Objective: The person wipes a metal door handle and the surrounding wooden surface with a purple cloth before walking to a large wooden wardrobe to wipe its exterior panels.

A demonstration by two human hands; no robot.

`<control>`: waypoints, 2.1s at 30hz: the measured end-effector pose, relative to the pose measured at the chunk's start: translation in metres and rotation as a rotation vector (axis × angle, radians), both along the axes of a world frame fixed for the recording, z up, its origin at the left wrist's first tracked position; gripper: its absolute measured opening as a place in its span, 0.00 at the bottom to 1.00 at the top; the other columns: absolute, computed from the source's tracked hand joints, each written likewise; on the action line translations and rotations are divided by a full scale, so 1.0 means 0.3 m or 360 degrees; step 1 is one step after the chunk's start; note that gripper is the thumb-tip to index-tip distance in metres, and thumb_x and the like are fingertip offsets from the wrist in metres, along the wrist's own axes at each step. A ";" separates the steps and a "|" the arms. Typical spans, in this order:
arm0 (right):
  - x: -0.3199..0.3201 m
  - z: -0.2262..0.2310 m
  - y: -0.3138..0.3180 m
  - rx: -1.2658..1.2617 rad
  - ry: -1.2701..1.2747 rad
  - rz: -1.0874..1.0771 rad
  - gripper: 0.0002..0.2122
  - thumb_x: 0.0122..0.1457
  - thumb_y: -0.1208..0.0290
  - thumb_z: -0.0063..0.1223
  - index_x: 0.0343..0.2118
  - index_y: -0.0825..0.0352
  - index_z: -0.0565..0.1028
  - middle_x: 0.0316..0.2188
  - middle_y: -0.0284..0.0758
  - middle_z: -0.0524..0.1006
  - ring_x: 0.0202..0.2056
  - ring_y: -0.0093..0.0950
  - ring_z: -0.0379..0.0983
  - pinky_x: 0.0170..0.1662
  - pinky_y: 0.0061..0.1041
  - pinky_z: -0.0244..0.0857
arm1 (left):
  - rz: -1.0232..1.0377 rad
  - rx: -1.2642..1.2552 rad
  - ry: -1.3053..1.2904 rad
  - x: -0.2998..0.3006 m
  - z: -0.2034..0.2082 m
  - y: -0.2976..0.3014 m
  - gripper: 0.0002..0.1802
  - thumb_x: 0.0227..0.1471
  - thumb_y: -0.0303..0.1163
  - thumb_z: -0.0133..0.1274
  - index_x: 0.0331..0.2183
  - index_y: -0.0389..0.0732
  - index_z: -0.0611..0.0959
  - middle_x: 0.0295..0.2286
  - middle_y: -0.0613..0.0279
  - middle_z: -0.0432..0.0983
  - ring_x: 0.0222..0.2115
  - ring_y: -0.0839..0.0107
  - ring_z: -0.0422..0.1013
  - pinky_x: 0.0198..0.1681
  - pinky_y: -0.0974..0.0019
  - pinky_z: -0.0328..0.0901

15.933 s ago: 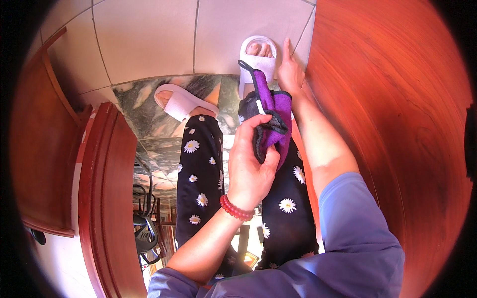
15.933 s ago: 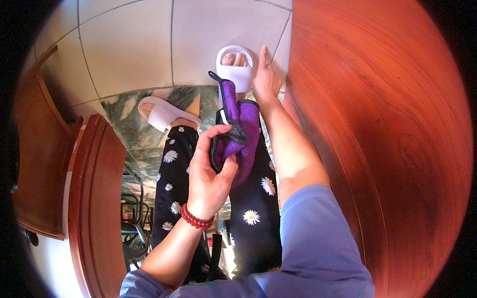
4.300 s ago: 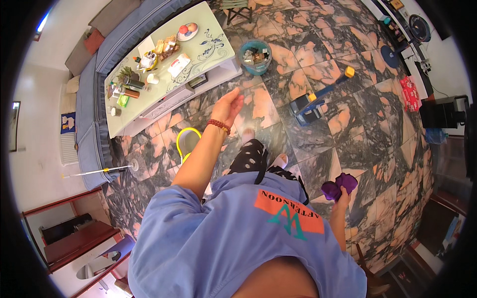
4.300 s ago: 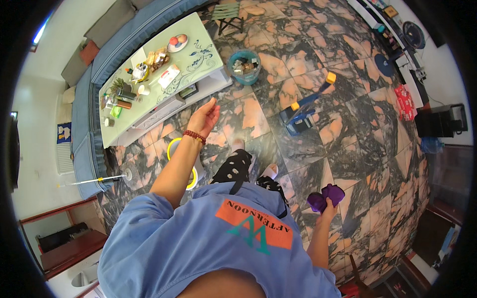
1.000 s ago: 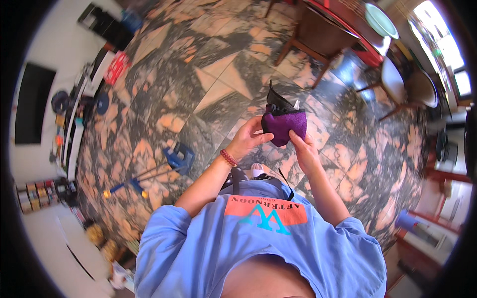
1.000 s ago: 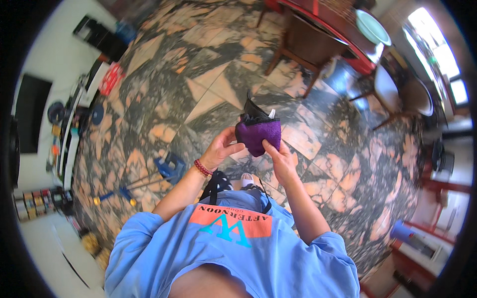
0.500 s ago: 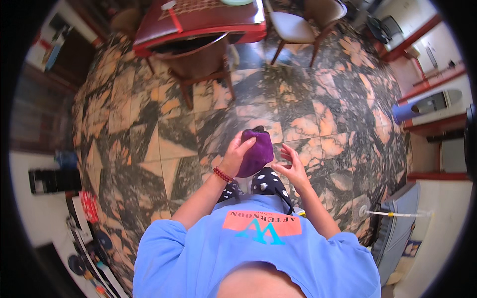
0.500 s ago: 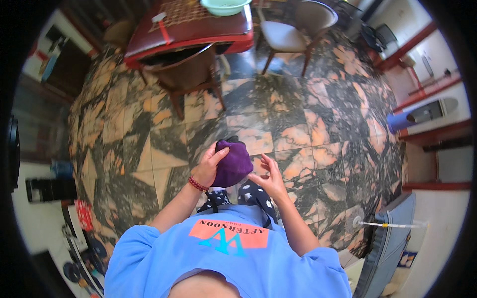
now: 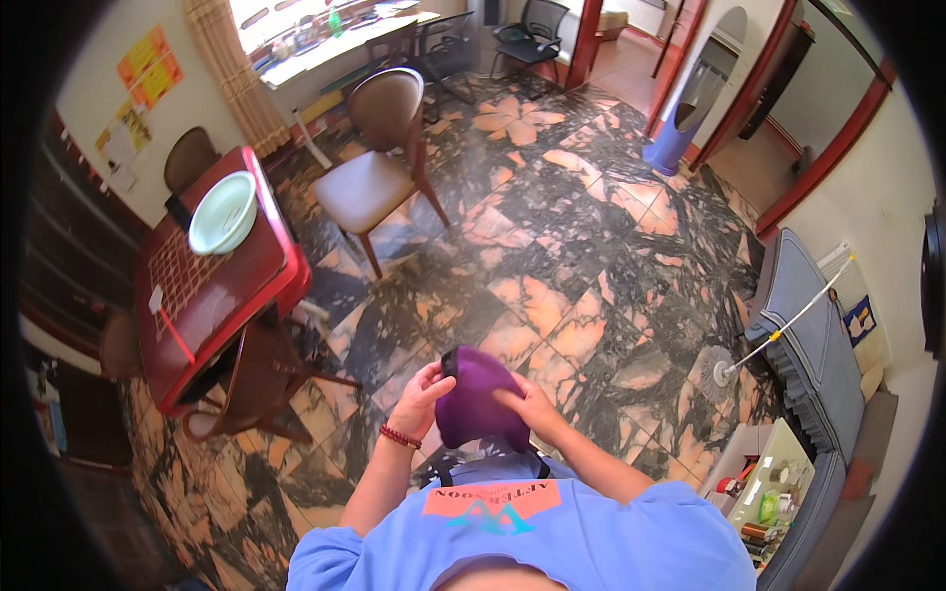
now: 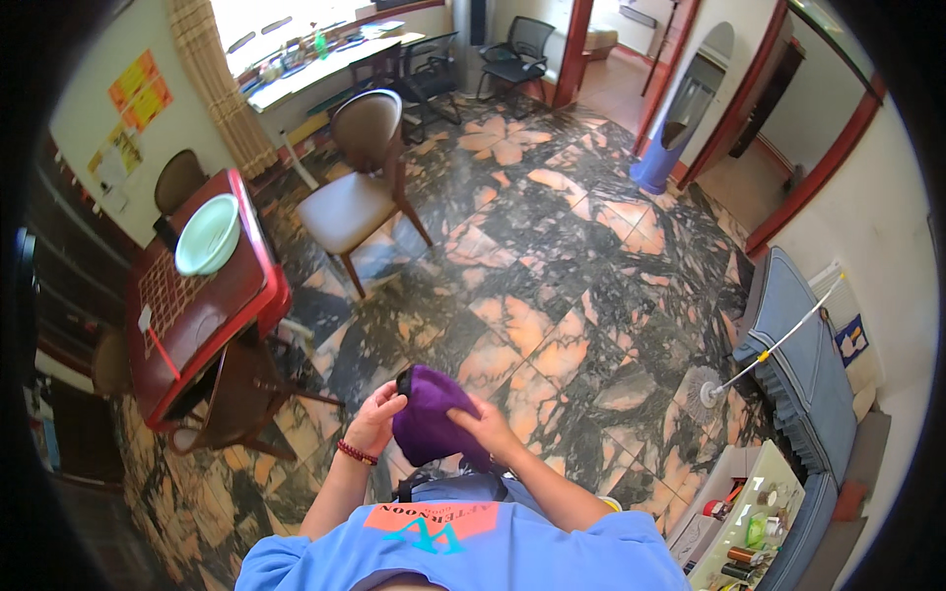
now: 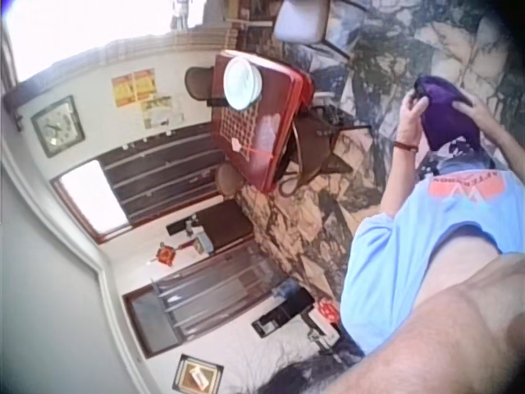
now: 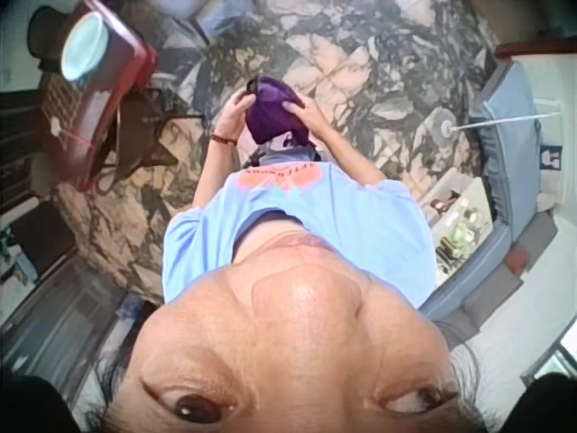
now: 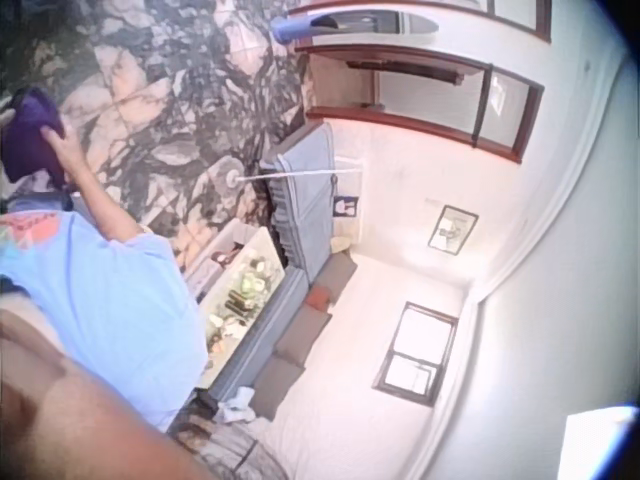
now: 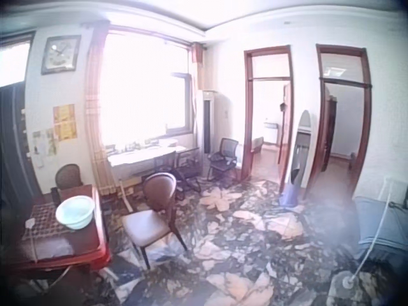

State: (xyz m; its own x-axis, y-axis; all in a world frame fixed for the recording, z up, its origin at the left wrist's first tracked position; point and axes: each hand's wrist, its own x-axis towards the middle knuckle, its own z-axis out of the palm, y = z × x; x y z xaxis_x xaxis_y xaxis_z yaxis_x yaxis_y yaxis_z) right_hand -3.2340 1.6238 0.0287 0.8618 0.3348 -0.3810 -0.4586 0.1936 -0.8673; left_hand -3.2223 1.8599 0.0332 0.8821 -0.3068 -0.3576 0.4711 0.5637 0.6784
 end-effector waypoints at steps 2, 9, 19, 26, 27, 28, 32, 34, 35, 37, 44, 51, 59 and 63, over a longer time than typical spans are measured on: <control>0.159 0.014 -0.102 0.0040 0.0005 -0.0200 0.18 0.68 0.62 0.54 0.54 0.69 0.74 0.44 0.31 0.79 0.43 0.19 0.75 0.48 0.22 0.70 | -0.0013 0.0125 -0.0165 0.167 0.018 -0.086 0.27 0.53 0.24 0.64 0.53 0.34 0.73 0.45 0.60 0.78 0.46 0.73 0.75 0.52 0.69 0.68; 0.590 0.086 -0.351 0.0405 0.0247 -0.0730 0.20 0.69 0.56 0.52 0.51 0.70 0.74 0.44 0.34 0.80 0.43 0.23 0.77 0.48 0.25 0.71 | -0.0400 0.0585 -0.0331 0.704 -0.123 -0.352 0.19 0.56 0.25 0.62 0.50 0.37 0.78 0.41 0.65 0.80 0.41 0.77 0.75 0.48 0.71 0.70; 1.329 0.160 -0.614 0.0307 -0.0053 -0.1248 0.18 0.68 0.63 0.53 0.55 0.69 0.73 0.49 0.35 0.79 0.50 0.26 0.75 0.55 0.29 0.68 | -0.0444 0.1079 -0.1181 1.707 -0.065 -0.753 0.17 0.64 0.33 0.52 0.51 0.34 0.80 0.46 0.48 0.81 0.48 0.61 0.77 0.52 0.63 0.69; 1.833 0.244 -0.750 0.0240 -0.0256 -0.1472 0.17 0.68 0.66 0.54 0.56 0.68 0.72 0.54 0.34 0.76 0.54 0.27 0.72 0.61 0.30 0.62 | -0.0519 0.1216 -0.1252 2.311 0.173 -0.964 0.15 0.64 0.29 0.49 0.50 0.35 0.81 0.43 0.51 0.82 0.40 0.66 0.78 0.45 0.67 0.69; 1.905 0.237 -0.784 0.0241 -0.0259 -0.1476 0.17 0.68 0.66 0.54 0.56 0.68 0.72 0.54 0.34 0.76 0.54 0.27 0.72 0.61 0.30 0.62 | -0.0529 0.0939 -0.1176 2.388 0.148 -0.989 0.15 0.65 0.29 0.49 0.49 0.33 0.80 0.41 0.56 0.82 0.39 0.70 0.76 0.45 0.67 0.69; 1.977 0.214 -0.825 0.0237 -0.0300 -0.1449 0.17 0.67 0.67 0.54 0.56 0.68 0.73 0.53 0.34 0.77 0.55 0.27 0.71 0.62 0.30 0.60 | -0.0537 0.0669 -0.1086 2.465 0.129 -1.010 0.15 0.66 0.30 0.48 0.49 0.32 0.80 0.39 0.61 0.82 0.39 0.73 0.75 0.45 0.68 0.68; 2.295 0.138 -1.009 0.0284 -0.0352 -0.1350 0.16 0.66 0.70 0.55 0.54 0.69 0.75 0.53 0.34 0.77 0.56 0.27 0.70 0.64 0.30 0.56 | -0.0641 0.0300 -0.0899 2.769 0.104 -1.103 0.15 0.67 0.30 0.47 0.50 0.34 0.81 0.41 0.69 0.78 0.44 0.80 0.70 0.51 0.72 0.63; 2.475 0.111 -1.102 0.0212 -0.0428 -0.1284 0.15 0.66 0.70 0.54 0.53 0.70 0.76 0.52 0.34 0.78 0.55 0.28 0.71 0.64 0.30 0.56 | -0.0655 0.0325 -0.0908 2.921 0.112 -1.148 0.16 0.67 0.30 0.46 0.51 0.35 0.80 0.43 0.68 0.78 0.46 0.79 0.69 0.54 0.70 0.62; 2.570 0.111 -1.139 0.0162 -0.0449 -0.1291 0.15 0.65 0.71 0.55 0.53 0.70 0.76 0.51 0.34 0.79 0.55 0.27 0.71 0.63 0.29 0.56 | -0.0628 0.0275 -0.0892 3.001 0.110 -1.178 0.16 0.67 0.31 0.46 0.52 0.35 0.80 0.45 0.67 0.78 0.47 0.78 0.70 0.55 0.69 0.62; 2.757 0.127 -1.240 0.0192 -0.0454 -0.1239 0.13 0.64 0.73 0.57 0.50 0.68 0.77 0.48 0.32 0.80 0.52 0.24 0.72 0.62 0.27 0.57 | -0.0656 0.0158 -0.0823 3.166 0.128 -1.230 0.19 0.66 0.33 0.45 0.55 0.36 0.77 0.49 0.62 0.77 0.51 0.73 0.71 0.58 0.64 0.62; 3.334 0.438 -1.436 -0.0034 -0.0578 -0.1193 0.12 0.57 0.78 0.63 0.43 0.68 0.76 0.39 0.29 0.78 0.41 0.19 0.73 0.49 0.20 0.65 | -0.0605 -0.0553 -0.0379 3.683 0.345 -1.471 0.33 0.67 0.49 0.42 0.65 0.41 0.64 0.59 0.57 0.69 0.60 0.60 0.66 0.63 0.51 0.61; 3.809 0.231 -1.776 -0.0056 -0.0199 -0.1473 0.07 0.59 0.75 0.64 0.34 0.65 0.74 0.33 0.27 0.77 0.36 0.16 0.72 0.44 0.18 0.65 | -0.1063 0.0184 -0.0065 4.040 -0.010 -1.817 0.27 0.60 0.33 0.60 0.59 0.40 0.75 0.52 0.63 0.77 0.52 0.73 0.73 0.58 0.63 0.66; 4.274 0.282 -2.155 -0.0089 -0.0244 -0.1661 0.07 0.59 0.83 0.57 0.39 0.68 0.74 0.37 0.32 0.78 0.40 0.22 0.74 0.49 0.23 0.67 | -0.1256 0.0139 -0.0481 4.776 0.042 -2.179 0.21 0.60 0.23 0.55 0.54 0.39 0.79 0.45 0.66 0.81 0.46 0.76 0.75 0.53 0.69 0.68; 4.531 0.430 -2.257 -0.0058 -0.0533 -0.1720 0.12 0.59 0.83 0.56 0.44 0.68 0.71 0.44 0.35 0.77 0.47 0.26 0.73 0.57 0.28 0.64 | -0.1284 0.0067 -0.0723 5.078 0.271 -2.330 0.22 0.57 0.22 0.56 0.54 0.37 0.79 0.46 0.65 0.81 0.47 0.76 0.75 0.53 0.68 0.68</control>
